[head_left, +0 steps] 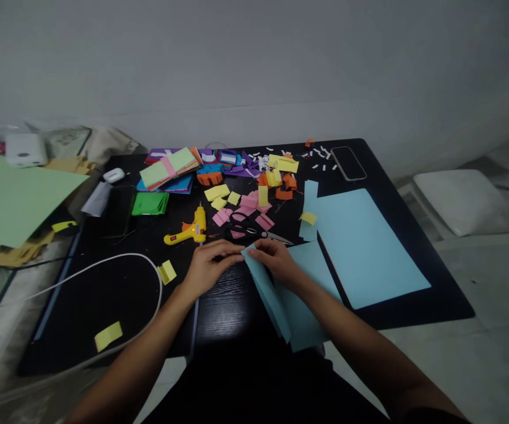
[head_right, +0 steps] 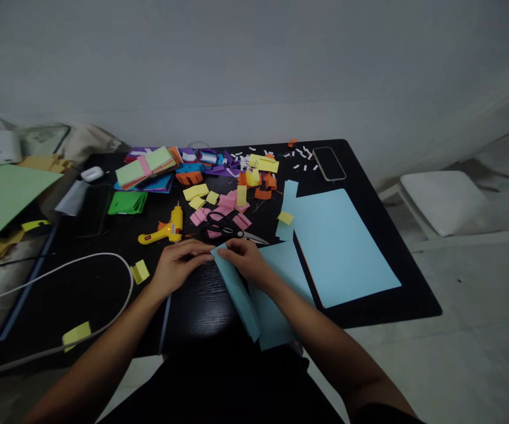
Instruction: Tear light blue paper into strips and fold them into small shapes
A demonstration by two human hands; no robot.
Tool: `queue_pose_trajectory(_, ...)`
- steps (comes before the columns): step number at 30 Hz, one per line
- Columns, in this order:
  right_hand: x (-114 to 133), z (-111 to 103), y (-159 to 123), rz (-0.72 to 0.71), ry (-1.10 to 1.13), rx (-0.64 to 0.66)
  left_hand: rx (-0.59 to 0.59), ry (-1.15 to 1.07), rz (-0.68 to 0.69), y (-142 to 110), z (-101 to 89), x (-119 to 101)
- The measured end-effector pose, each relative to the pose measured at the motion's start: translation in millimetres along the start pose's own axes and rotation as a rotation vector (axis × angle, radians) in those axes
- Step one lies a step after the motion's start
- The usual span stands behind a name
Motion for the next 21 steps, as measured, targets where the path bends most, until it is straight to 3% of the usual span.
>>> queue_pose_trajectory(21, 1.8, 1.2, -2.0, 0.009, -0.002, 0.015, -0.002, 0.018, 0.043, 1.1, -0.8, -1.6)
Point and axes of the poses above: each hand's wrist, its own y-axis towards the middle knuckle, its own z-axis out of the palm, x = y × z, the point moved 4 cm from there along y, towards the middle knuckle, and after that the axes turned 3 degrees about -y, right-handed, at the moved point
